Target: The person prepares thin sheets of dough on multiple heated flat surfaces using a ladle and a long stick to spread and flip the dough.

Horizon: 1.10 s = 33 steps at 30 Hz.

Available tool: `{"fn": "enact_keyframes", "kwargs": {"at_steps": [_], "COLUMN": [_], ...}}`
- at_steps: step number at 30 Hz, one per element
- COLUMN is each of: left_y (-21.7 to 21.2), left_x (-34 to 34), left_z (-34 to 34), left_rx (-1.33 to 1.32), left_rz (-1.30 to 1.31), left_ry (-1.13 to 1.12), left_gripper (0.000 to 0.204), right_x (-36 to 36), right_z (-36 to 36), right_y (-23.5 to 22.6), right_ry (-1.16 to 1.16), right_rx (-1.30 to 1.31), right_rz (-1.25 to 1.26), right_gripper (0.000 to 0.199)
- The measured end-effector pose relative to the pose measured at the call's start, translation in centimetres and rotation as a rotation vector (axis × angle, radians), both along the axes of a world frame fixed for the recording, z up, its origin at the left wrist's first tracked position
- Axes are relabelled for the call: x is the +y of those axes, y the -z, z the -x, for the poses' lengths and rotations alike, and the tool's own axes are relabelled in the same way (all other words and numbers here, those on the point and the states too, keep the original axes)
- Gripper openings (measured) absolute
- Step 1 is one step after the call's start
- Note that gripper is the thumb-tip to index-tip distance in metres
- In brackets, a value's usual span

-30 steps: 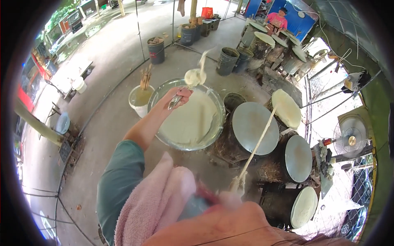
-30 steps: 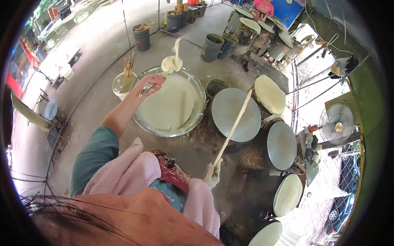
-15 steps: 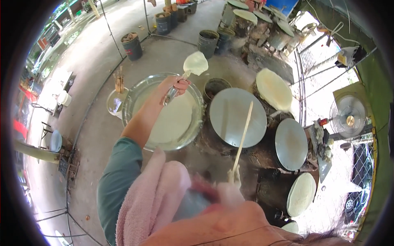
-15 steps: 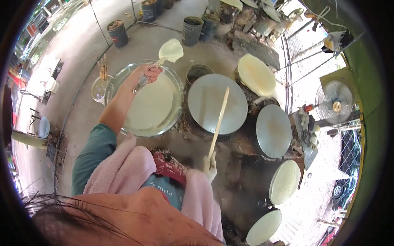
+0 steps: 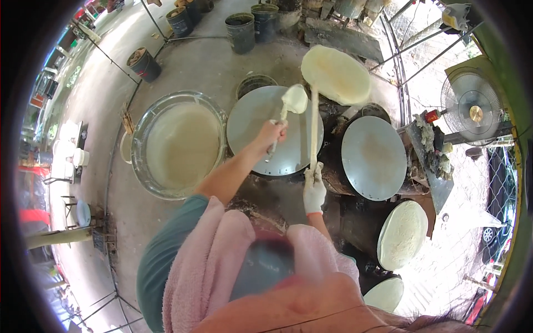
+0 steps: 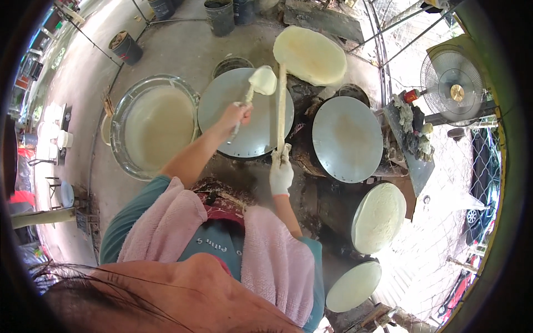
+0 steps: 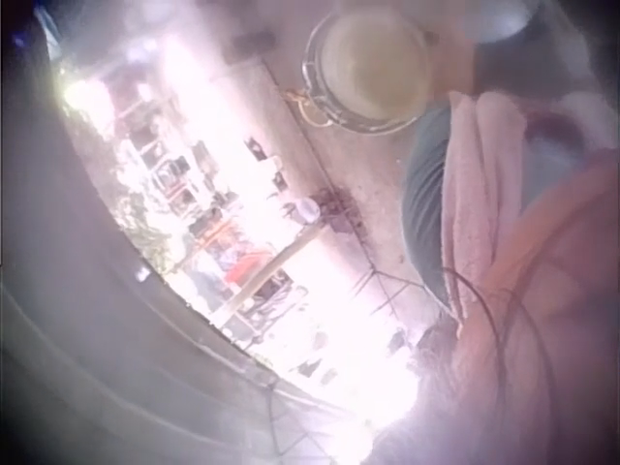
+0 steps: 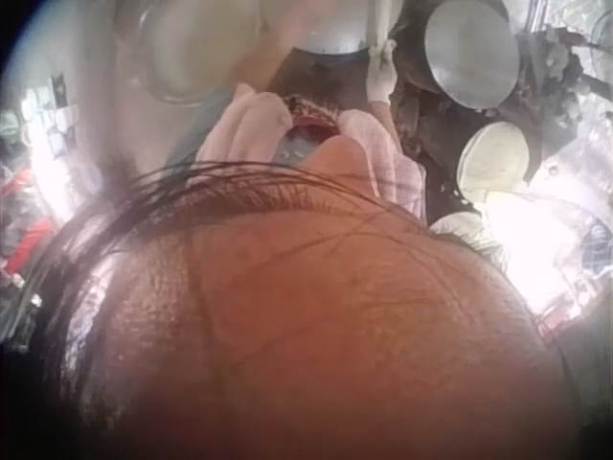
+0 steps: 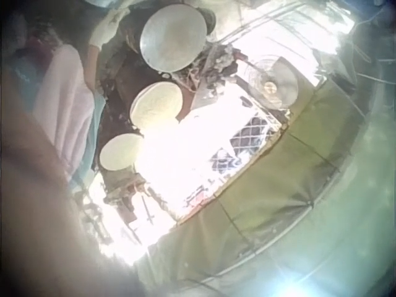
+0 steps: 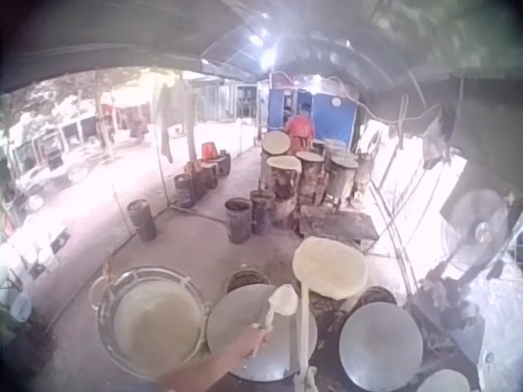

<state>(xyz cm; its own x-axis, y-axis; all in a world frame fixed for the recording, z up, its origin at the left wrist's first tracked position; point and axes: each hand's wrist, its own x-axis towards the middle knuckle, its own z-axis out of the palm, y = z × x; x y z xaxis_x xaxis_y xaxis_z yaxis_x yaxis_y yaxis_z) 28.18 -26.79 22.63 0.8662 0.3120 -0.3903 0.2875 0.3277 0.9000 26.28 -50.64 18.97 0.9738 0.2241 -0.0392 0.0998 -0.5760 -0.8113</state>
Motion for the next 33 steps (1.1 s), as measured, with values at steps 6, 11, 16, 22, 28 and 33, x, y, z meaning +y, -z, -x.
{"fn": "enact_keyframes", "kwargs": {"at_steps": [6, 11, 16, 22, 28, 33], "left_y": [5.4, 2.5, 2.2, 4.0, 5.0, 6.6], "left_x": [-0.9, 5.1, 10.8, 11.6, 11.6, 10.4], "left_z": [0.1, 4.2, 7.7, 13.0, 17.0, 18.5], "left_rx": [0.031, -0.017, -0.08, 0.095, 0.01, -0.161], "left_rz": [-0.97, -1.072, -0.957, -0.623, -0.689, -1.118], "left_ry": [-0.196, -0.37, -0.425, -0.187, -0.265, -0.484], "left_gripper": [0.033, 0.031, 0.028, 0.026, 0.021, 0.019], "right_x": [0.2, 4.1, 3.8, 5.0, 2.8, 6.2], "right_z": [-0.7, -0.7, -2.1, -2.0, -4.0, -5.4], "right_y": [1.9, 1.2, 2.6, 1.4, 0.9, -0.6], "right_ry": [-0.078, 0.146, -0.011, 0.036, 0.003, -0.075], "right_rx": [0.131, 0.876, 0.363, 0.898, 0.492, 0.903], "right_rz": [0.591, -0.408, -0.338, -0.323, -0.482, -0.213], "right_gripper": [0.054, 0.032, 0.034, 0.029, 0.028, 0.02]}}
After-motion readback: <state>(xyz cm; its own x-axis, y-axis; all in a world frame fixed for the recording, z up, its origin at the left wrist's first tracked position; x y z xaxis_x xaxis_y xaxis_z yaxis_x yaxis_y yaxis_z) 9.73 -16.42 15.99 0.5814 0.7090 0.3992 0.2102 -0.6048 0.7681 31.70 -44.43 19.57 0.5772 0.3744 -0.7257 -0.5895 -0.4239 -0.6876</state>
